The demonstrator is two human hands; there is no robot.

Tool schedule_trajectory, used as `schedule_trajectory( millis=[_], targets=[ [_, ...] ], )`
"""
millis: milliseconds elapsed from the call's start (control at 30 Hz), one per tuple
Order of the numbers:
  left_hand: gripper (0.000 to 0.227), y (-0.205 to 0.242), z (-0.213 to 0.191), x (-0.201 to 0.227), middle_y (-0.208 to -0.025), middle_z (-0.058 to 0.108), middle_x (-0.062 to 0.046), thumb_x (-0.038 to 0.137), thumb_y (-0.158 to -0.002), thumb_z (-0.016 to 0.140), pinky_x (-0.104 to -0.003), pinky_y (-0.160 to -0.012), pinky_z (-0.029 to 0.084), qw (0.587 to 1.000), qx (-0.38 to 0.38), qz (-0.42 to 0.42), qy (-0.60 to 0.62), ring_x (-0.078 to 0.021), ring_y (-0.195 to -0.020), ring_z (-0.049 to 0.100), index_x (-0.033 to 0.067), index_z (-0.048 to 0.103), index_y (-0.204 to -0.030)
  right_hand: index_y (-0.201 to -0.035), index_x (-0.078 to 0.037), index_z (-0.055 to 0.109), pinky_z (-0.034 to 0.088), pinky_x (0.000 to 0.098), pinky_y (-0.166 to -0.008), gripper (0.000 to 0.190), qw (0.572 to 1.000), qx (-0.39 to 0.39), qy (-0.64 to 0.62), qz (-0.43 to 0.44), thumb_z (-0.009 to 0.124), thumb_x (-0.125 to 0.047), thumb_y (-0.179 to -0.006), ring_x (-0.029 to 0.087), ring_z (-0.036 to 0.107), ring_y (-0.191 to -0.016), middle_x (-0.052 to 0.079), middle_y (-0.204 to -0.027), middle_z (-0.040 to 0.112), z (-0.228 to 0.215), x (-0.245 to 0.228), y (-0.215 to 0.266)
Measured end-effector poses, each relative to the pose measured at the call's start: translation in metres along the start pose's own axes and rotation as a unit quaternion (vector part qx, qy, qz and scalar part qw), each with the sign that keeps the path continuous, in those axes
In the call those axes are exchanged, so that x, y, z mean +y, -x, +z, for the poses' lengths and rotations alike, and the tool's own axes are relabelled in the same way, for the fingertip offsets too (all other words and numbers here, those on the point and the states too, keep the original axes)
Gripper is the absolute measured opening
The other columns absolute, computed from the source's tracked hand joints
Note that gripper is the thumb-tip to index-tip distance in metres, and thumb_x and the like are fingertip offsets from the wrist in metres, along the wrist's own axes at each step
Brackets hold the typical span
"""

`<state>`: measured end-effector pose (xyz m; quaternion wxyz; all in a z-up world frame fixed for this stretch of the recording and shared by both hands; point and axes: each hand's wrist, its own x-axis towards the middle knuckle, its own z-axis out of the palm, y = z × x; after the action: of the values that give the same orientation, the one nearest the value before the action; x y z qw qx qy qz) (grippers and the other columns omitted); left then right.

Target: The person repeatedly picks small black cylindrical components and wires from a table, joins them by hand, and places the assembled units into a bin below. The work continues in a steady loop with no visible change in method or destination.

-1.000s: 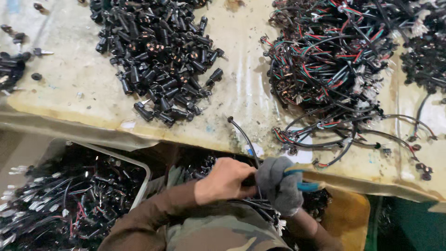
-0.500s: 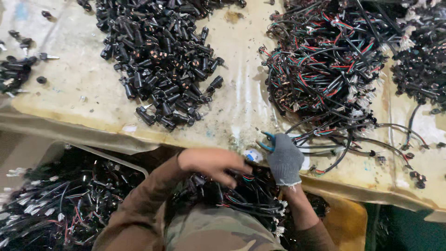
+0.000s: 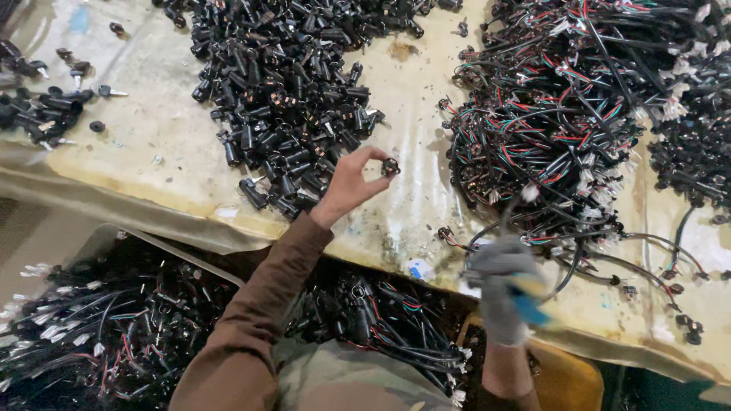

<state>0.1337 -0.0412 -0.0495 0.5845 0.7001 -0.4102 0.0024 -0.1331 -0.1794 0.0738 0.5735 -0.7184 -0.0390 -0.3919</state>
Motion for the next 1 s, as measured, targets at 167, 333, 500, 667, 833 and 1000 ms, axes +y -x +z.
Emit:
schedule_trajectory(
  millis=[167,333,500,667,833,1000],
  targets=[
    [0.030,0.053,0.011,0.045,-0.109,0.074,-0.012,-0.007,-0.086,0.073,-0.033,-0.100,0.056,0.945,-0.040,-0.085,0.314,-0.0168,-0.107,0.071,-0.0002,0.061,-0.112,-0.100,-0.010,0.069,0.053,0.0456,-0.070,0.036,0.869,-0.244,0.400,0.161,0.085,-0.025,-0.071,0.036,0.068,-0.085,0.012,-0.095,0.066,0.036,0.051,0.002],
    [0.028,0.075,0.015,0.061,-0.102,0.073,-0.011,-0.005,-0.085,0.061,-0.033,-0.085,0.055,0.881,-0.041,-0.166,0.441,-0.0160,-0.091,0.067,0.0012,0.050,-0.110,-0.103,-0.009,0.066,0.053,0.0477,-0.070,0.039,0.840,-0.204,0.471,0.176,0.079,-0.018,-0.067,0.038,0.067,-0.086,0.015,-0.109,0.065,0.036,0.082,0.016],
    [0.043,0.088,0.017,0.084,-0.097,0.056,-0.005,0.016,-0.078,0.053,-0.029,-0.091,0.042,0.810,-0.082,-0.184,0.550,-0.0147,-0.093,0.054,0.0032,0.055,-0.119,-0.107,-0.014,0.070,0.055,0.0466,-0.071,0.033,0.843,-0.214,0.472,0.147,0.072,-0.014,-0.074,0.036,0.069,-0.088,0.012,-0.102,0.067,0.025,0.100,0.024],
    [0.035,0.087,0.025,0.091,-0.099,0.053,-0.006,0.038,-0.102,0.051,-0.030,-0.092,0.041,0.773,-0.111,-0.188,0.595,-0.0164,-0.096,0.051,0.0031,0.054,-0.105,-0.097,-0.011,0.070,0.054,0.0467,-0.069,0.024,0.832,-0.201,0.497,0.143,0.076,-0.019,-0.075,0.036,0.069,-0.081,0.012,-0.093,0.068,0.024,0.107,0.026],
    [0.032,0.090,0.015,0.106,-0.103,0.055,-0.004,0.035,-0.105,0.055,-0.028,-0.091,0.041,0.849,-0.115,-0.178,0.485,-0.0127,-0.097,0.050,0.0033,0.058,-0.109,-0.098,-0.010,0.072,0.054,0.0452,-0.065,0.035,0.858,-0.211,0.455,0.111,0.081,-0.014,-0.065,0.035,0.070,-0.079,0.012,-0.090,0.071,0.021,0.074,0.006],
    [0.035,0.091,-0.003,0.124,-0.087,0.068,-0.002,0.028,-0.092,0.071,-0.033,-0.069,0.052,0.927,-0.254,-0.131,0.243,-0.0160,-0.077,0.065,0.0083,0.066,-0.121,-0.090,-0.009,0.065,0.057,0.0352,-0.070,0.020,0.967,-0.144,0.182,0.111,0.081,-0.017,-0.081,0.025,0.070,-0.078,0.007,-0.088,0.070,0.004,0.006,-0.010]
  ],
)
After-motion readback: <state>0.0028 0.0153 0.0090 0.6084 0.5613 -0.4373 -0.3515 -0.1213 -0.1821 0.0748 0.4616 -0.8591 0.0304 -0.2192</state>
